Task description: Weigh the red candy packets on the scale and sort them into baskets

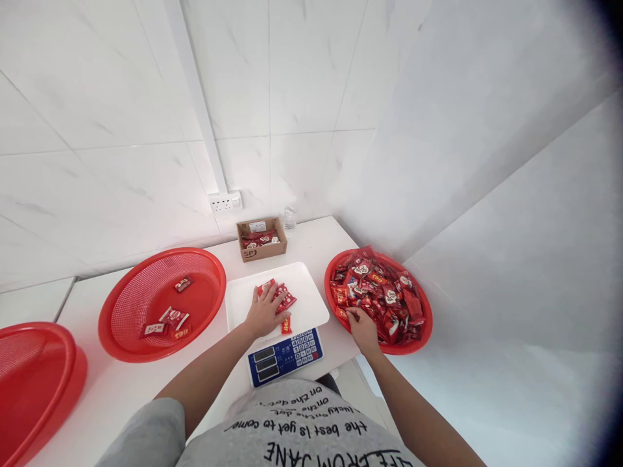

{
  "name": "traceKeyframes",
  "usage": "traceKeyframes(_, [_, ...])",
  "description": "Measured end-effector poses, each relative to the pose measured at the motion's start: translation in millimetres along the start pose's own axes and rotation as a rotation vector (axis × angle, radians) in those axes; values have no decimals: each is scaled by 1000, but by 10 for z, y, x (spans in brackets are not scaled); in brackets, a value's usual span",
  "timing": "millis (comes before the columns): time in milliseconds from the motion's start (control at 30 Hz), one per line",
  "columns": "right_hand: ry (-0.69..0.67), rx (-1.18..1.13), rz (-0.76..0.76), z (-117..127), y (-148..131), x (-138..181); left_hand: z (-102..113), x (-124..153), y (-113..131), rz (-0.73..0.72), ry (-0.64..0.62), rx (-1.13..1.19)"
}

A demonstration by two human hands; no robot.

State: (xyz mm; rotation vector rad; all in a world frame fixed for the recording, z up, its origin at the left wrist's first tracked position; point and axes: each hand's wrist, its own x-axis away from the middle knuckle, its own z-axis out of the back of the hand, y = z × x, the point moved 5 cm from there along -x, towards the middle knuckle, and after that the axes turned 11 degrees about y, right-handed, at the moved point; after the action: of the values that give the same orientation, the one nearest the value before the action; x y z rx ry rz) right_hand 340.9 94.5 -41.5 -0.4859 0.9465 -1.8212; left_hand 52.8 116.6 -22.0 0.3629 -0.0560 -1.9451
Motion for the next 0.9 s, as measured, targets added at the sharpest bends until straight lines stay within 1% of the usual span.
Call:
traceKeyframes(200, [-2, 15, -3, 11, -32, 7, -54, 58, 173, -42, -17, 1])
traceKeyframes(300, [-2, 11, -5, 13, -35, 6, -34, 44, 154, -54, -12, 7])
traceKeyframes(433, [-16, 14, 0, 9, -32, 6, 54, 15, 108, -107, 9, 5])
traceKeyframes(533, [-21, 19, 1, 5, -22, 2, 88, -27, 56, -41, 16, -30])
traceKeyframes(633, [-23, 26, 2, -2, -14, -2, 47, -63, 18, 48, -34, -26])
traceKeyframes(700, [-25, 28, -2, -5, -11, -3, 19, -75, 14, 60, -49, -18])
traceKeyframes(800, [-18, 20, 4, -3, -19, -1, 38, -71, 16, 42, 8, -28])
traceKeyframes(900, [-13, 21, 4, 2, -26, -1, 101, -52, 11, 24, 65, -39])
